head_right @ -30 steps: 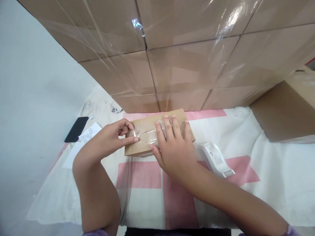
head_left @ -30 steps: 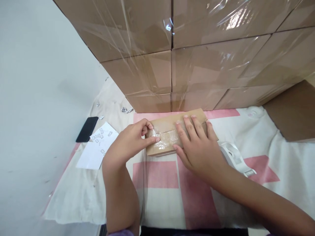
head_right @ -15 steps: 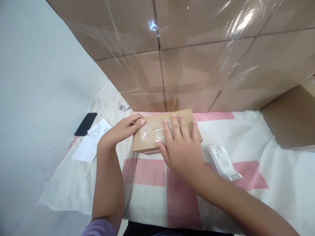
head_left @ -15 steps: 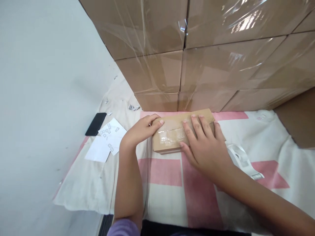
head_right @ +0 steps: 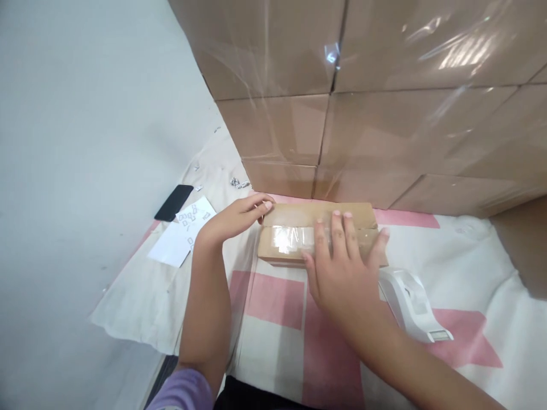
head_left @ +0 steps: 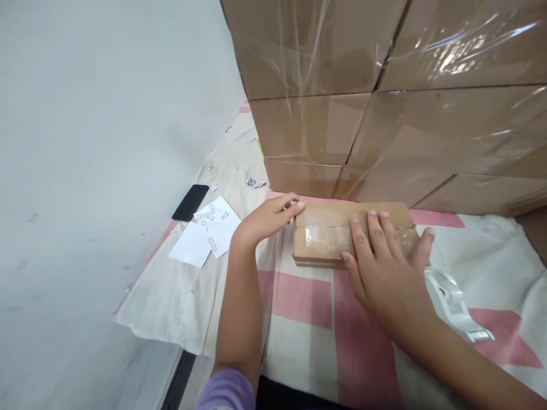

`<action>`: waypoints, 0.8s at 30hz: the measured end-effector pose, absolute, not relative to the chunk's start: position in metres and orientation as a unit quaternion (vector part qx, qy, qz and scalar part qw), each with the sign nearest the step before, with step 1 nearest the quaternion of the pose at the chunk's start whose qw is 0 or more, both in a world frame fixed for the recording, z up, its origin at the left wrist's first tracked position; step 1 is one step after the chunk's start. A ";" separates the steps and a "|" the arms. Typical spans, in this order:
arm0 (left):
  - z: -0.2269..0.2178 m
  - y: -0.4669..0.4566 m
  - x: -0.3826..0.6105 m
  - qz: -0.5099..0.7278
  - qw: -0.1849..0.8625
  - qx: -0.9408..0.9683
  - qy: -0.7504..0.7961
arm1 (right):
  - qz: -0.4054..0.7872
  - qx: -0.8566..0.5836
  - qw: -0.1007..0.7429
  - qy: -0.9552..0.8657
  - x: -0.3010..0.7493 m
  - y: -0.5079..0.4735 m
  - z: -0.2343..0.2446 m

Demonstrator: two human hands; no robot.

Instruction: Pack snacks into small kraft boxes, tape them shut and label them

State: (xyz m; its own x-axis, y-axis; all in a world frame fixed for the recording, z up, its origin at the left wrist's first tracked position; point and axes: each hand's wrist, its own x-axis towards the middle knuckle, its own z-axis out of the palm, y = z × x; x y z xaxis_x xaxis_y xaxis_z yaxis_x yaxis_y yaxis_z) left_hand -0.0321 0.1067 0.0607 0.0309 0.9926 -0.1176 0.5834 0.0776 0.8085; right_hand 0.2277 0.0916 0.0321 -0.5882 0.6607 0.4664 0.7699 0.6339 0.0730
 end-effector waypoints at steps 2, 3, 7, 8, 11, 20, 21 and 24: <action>0.059 0.098 -0.059 0.305 0.325 0.578 0.684 | -0.127 -0.345 0.241 -0.898 0.223 0.074 0.034; 0.056 0.093 -0.076 0.315 0.283 0.544 0.725 | -0.104 -0.289 0.258 -0.916 0.220 0.063 0.033; 0.031 0.068 -0.142 0.257 0.153 0.354 0.886 | 0.067 -0.065 0.222 -0.971 0.181 0.025 0.018; 0.023 0.062 -0.154 0.235 0.163 0.331 0.899 | 0.107 -0.051 0.189 -0.975 0.163 0.022 0.012; 0.004 0.052 -0.172 0.209 0.228 0.340 0.888 | 0.207 -0.094 0.126 -0.966 0.093 0.035 -0.013; -0.012 0.035 -0.156 0.176 0.190 0.418 0.871 | 0.263 -0.267 0.150 -0.915 -0.011 0.105 -0.072; -0.020 0.029 -0.152 0.177 0.164 0.438 0.866 | 0.270 -0.275 0.164 -0.908 -0.010 0.105 -0.075; -0.050 0.013 -0.146 0.199 0.093 0.513 0.830 | 0.300 -0.295 0.204 -0.884 -0.009 0.106 -0.080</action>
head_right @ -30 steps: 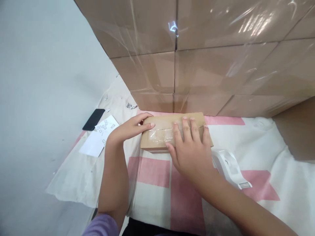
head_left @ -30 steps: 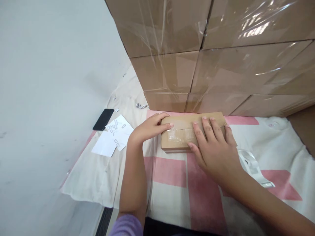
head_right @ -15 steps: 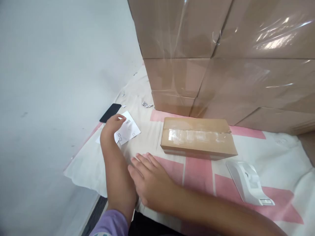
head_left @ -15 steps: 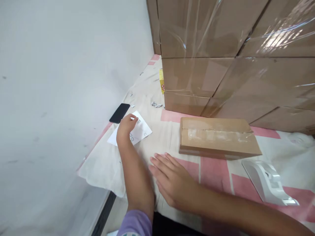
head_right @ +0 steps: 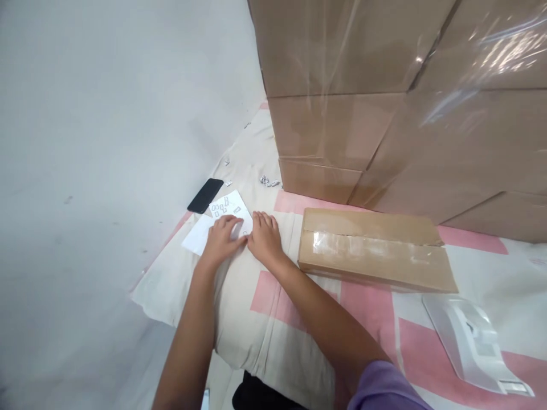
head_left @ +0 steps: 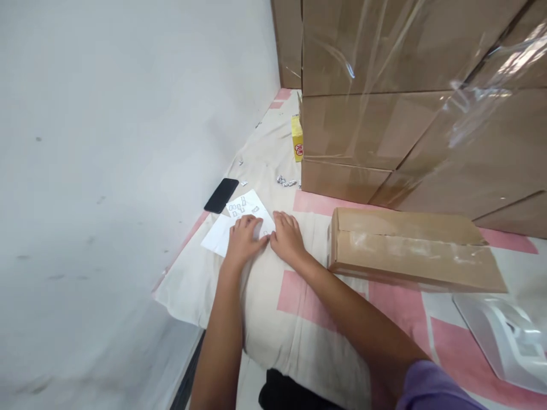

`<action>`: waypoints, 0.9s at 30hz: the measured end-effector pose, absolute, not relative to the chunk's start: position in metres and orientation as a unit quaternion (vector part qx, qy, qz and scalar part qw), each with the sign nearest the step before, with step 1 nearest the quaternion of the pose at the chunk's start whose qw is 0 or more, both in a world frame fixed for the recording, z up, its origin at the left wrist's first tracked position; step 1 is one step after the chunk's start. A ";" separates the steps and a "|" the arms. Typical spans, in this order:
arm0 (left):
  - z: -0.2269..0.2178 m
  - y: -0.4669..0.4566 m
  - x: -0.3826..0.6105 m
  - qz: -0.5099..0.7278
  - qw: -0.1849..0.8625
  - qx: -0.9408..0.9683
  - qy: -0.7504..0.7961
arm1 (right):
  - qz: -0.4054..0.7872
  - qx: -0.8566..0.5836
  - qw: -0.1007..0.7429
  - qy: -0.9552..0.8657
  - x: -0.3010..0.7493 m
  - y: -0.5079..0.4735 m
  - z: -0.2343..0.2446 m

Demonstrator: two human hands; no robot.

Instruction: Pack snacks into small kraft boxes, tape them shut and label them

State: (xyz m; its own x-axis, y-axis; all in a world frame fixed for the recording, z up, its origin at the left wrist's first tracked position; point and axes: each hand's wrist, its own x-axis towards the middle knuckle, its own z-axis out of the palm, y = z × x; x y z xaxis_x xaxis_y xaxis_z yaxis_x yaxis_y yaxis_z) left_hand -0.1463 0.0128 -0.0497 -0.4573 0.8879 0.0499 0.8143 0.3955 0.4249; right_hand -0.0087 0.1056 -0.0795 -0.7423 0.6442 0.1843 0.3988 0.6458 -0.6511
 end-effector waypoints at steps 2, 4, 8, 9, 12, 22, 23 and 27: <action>-0.067 0.005 -0.148 0.226 0.090 0.553 0.797 | 0.329 -0.297 0.226 -0.867 -0.008 0.108 -0.081; -0.076 0.004 -0.152 0.255 0.116 0.572 0.771 | 0.364 -0.291 0.246 -0.850 -0.008 0.111 -0.082; -0.076 0.011 -0.151 0.286 0.146 0.588 0.742 | 0.446 -0.256 0.286 -0.809 -0.006 0.114 -0.085; -0.075 0.014 -0.148 0.291 0.141 0.588 0.741 | 0.468 -0.245 0.299 -0.795 -0.006 0.114 -0.086; -0.072 0.020 -0.139 0.301 0.074 0.586 0.749 | 0.537 -0.228 0.345 -0.735 -0.008 0.113 -0.089; -0.081 0.022 -0.136 0.304 -0.188 0.583 0.729 | 0.647 -0.227 0.454 -0.569 -0.012 0.114 -0.090; -0.082 0.022 -0.136 0.307 -0.201 0.574 0.732 | 0.651 -0.226 0.456 -0.562 -0.012 0.115 -0.090; -0.084 0.024 -0.134 0.315 -0.219 0.564 0.731 | 0.670 -0.224 0.461 -0.536 -0.012 0.117 -0.090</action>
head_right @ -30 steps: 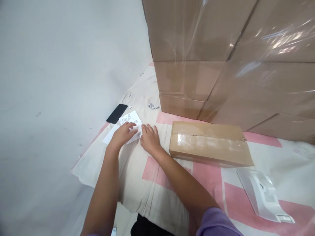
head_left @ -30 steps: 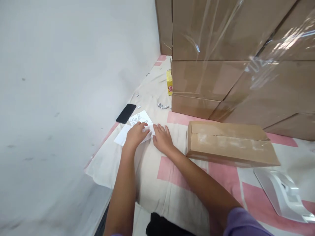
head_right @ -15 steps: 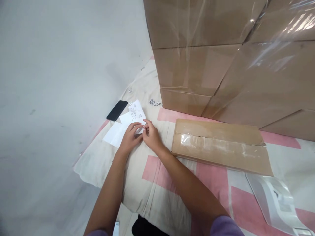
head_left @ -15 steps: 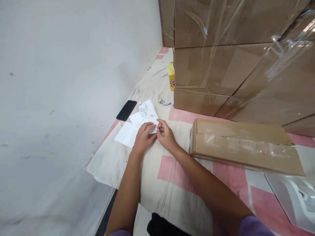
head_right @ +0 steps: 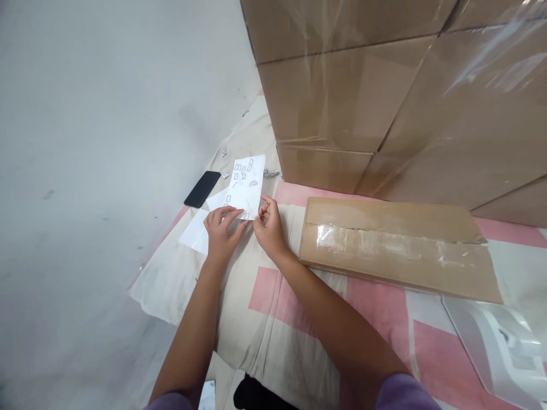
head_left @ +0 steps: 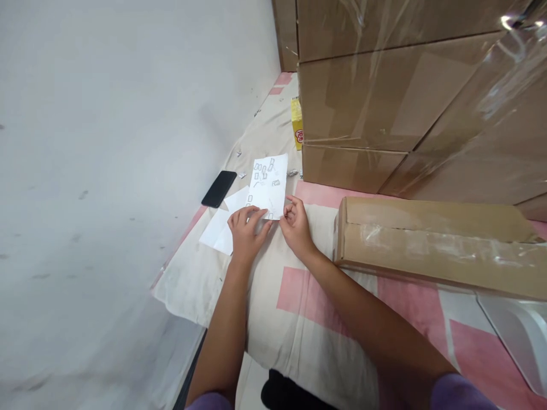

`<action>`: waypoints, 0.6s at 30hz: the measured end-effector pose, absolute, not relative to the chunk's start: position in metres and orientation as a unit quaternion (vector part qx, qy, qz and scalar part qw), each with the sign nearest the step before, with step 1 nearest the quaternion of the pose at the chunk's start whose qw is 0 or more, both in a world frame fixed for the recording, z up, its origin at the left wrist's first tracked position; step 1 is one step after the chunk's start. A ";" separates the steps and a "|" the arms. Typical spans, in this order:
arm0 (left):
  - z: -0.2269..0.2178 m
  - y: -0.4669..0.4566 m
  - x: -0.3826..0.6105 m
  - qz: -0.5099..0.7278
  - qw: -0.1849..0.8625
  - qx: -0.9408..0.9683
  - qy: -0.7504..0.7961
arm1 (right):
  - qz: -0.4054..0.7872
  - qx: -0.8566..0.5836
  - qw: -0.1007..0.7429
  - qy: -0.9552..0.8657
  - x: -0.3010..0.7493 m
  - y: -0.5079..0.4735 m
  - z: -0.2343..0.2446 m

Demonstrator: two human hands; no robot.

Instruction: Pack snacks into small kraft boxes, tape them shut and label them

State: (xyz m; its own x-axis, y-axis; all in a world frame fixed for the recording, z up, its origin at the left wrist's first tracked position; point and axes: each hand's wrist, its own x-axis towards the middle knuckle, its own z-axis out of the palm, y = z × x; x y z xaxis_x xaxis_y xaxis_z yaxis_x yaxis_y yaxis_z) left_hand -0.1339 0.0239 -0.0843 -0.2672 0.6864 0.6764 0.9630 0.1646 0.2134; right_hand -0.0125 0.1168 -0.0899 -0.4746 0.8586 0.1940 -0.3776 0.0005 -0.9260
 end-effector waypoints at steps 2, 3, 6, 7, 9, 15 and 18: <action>-0.084 0.025 -0.133 -0.314 0.213 -0.572 -0.727 | 0.680 -0.225 0.462 -0.523 -0.013 0.118 -0.089; -0.084 0.025 -0.132 -0.313 0.212 -0.576 -0.724 | 0.685 -0.226 0.461 -0.517 -0.013 0.119 -0.089; -0.081 0.025 -0.131 -0.302 0.232 -0.592 -0.710 | 0.703 -0.228 0.447 -0.504 -0.013 0.119 -0.087; -0.080 0.025 -0.131 -0.298 0.246 -0.596 -0.704 | 0.712 -0.229 0.437 -0.499 -0.013 0.119 -0.087; -0.077 0.025 -0.129 -0.294 0.276 -0.603 -0.688 | 0.734 -0.231 0.407 -0.492 -0.013 0.118 -0.086; -0.075 0.024 -0.127 -0.319 0.342 -0.605 -0.645 | 0.787 -0.215 0.293 -0.499 -0.009 0.123 -0.078; -0.077 0.023 -0.129 -0.316 0.322 -0.588 -0.672 | 0.792 -0.198 0.276 -0.507 -0.008 0.124 -0.076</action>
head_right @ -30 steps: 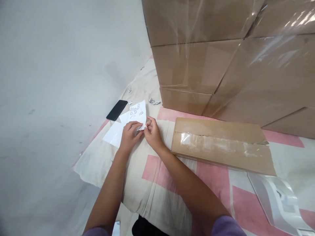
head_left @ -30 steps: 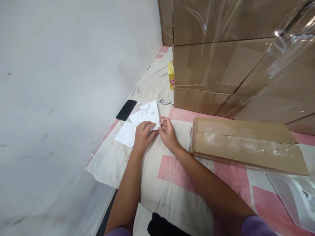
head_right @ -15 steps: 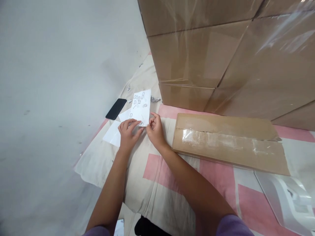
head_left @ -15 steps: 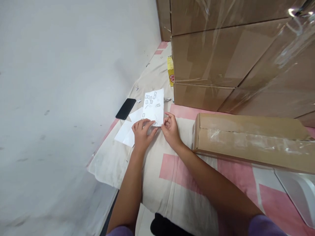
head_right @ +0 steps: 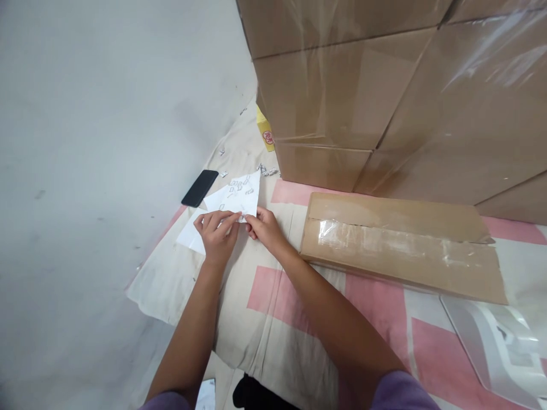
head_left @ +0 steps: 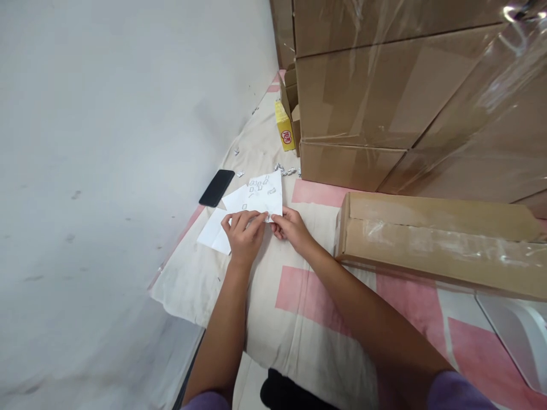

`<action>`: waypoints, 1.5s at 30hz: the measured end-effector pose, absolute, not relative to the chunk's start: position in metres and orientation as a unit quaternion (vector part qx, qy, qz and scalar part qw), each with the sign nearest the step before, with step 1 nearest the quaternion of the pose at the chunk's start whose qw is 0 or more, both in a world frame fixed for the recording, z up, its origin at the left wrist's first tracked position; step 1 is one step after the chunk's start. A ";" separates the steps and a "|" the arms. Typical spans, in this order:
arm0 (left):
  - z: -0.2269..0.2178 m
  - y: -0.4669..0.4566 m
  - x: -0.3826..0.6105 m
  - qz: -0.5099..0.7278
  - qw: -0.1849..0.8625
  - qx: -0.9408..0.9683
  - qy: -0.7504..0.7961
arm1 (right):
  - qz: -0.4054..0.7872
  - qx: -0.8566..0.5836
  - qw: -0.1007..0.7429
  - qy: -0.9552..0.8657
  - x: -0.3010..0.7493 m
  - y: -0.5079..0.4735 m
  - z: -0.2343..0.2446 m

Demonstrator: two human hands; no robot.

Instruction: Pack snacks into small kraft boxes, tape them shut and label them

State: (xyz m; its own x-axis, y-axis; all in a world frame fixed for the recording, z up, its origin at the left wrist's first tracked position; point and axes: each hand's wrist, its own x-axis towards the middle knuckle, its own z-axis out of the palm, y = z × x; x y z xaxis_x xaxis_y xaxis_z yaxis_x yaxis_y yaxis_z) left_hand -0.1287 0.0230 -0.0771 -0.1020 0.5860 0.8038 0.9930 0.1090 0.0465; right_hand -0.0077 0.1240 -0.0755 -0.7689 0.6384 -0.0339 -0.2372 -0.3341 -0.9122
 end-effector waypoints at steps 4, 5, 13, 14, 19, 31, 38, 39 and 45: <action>-0.078 0.021 -0.129 -0.321 0.271 -0.565 -0.710 | 0.782 -0.189 0.304 -0.510 -0.008 0.121 -0.077; -0.077 0.021 -0.128 -0.324 0.259 -0.566 -0.713 | 0.779 -0.188 0.312 -0.511 -0.009 0.120 -0.078; -0.078 0.023 -0.128 -0.332 0.259 -0.563 -0.711 | 0.759 -0.186 0.329 -0.531 -0.010 0.121 -0.080; -0.078 0.023 -0.129 -0.328 0.262 -0.565 -0.710 | 0.757 -0.188 0.328 -0.533 -0.009 0.122 -0.080; -0.076 0.022 -0.130 -0.328 0.273 -0.580 -0.694 | 0.749 -0.200 0.330 -0.539 -0.007 0.121 -0.078; -0.074 0.020 -0.132 -0.346 0.307 -0.582 -0.668 | 0.723 -0.220 0.347 -0.556 -0.004 0.120 -0.074; -0.074 0.021 -0.128 -0.362 0.289 -0.584 -0.667 | 0.709 -0.221 0.354 -0.568 -0.004 0.121 -0.075; -0.075 0.021 -0.128 -0.362 0.278 -0.583 -0.672 | 0.707 -0.223 0.355 -0.569 -0.004 0.120 -0.075; -0.075 0.020 -0.128 -0.321 0.259 -0.594 -0.690 | 0.697 -0.237 0.361 -0.572 -0.005 0.121 -0.079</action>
